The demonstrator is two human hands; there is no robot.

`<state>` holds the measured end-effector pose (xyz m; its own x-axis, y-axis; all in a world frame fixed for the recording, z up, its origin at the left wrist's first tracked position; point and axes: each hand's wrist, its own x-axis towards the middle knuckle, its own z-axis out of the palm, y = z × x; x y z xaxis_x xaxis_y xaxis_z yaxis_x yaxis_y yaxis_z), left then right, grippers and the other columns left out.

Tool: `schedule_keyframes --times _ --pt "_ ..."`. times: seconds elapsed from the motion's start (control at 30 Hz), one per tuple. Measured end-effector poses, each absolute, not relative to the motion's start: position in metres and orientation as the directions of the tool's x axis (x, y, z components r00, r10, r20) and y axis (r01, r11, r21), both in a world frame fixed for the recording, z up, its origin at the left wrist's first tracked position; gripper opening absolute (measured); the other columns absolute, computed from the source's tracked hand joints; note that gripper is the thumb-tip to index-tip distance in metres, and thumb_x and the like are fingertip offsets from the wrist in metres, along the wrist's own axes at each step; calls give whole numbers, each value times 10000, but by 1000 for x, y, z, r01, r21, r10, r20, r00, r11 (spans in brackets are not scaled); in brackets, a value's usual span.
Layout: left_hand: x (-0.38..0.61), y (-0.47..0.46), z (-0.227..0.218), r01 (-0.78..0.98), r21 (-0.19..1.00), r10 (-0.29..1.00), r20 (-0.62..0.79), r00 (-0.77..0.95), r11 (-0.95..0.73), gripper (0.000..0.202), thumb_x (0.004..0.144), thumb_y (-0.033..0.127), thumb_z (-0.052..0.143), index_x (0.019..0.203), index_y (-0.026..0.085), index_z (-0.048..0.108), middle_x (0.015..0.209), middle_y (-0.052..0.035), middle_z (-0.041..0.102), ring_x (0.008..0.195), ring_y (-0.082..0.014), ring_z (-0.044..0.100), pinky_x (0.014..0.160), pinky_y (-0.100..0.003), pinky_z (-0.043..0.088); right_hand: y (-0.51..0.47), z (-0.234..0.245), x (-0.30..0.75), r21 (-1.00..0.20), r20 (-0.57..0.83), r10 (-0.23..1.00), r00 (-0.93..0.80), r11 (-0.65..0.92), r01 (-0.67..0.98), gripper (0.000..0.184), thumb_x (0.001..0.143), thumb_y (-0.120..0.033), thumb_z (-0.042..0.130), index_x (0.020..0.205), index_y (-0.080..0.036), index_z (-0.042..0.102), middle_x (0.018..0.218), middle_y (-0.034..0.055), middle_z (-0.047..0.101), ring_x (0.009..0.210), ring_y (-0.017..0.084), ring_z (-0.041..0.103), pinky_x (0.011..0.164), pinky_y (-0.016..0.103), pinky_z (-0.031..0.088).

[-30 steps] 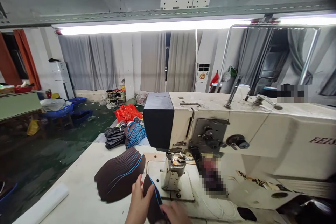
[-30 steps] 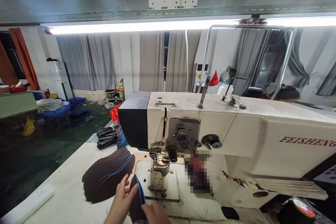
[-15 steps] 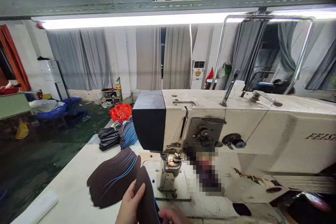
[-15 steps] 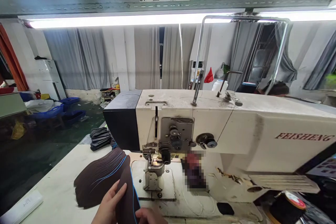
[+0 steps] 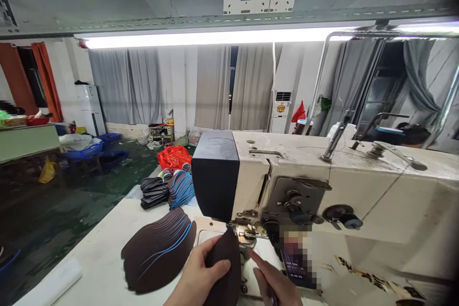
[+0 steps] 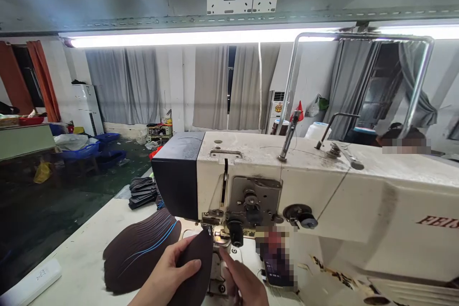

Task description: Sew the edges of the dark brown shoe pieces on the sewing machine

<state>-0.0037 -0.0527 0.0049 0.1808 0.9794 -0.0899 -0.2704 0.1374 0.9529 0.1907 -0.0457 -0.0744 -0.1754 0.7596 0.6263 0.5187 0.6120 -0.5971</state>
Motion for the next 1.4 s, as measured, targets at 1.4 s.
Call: schedule_keyframes --times 1.4 --pt "-28 -53 3 -247 930 932 -190 309 272 730 576 325 814 1244 224 539 1139 -77 671 967 -265 640 846 -352 511 -26 -47 193 -398 635 667 -391 715 575 628 769 -30 422 1362 -231 467 773 44 659 667 169 590 591 239 479"
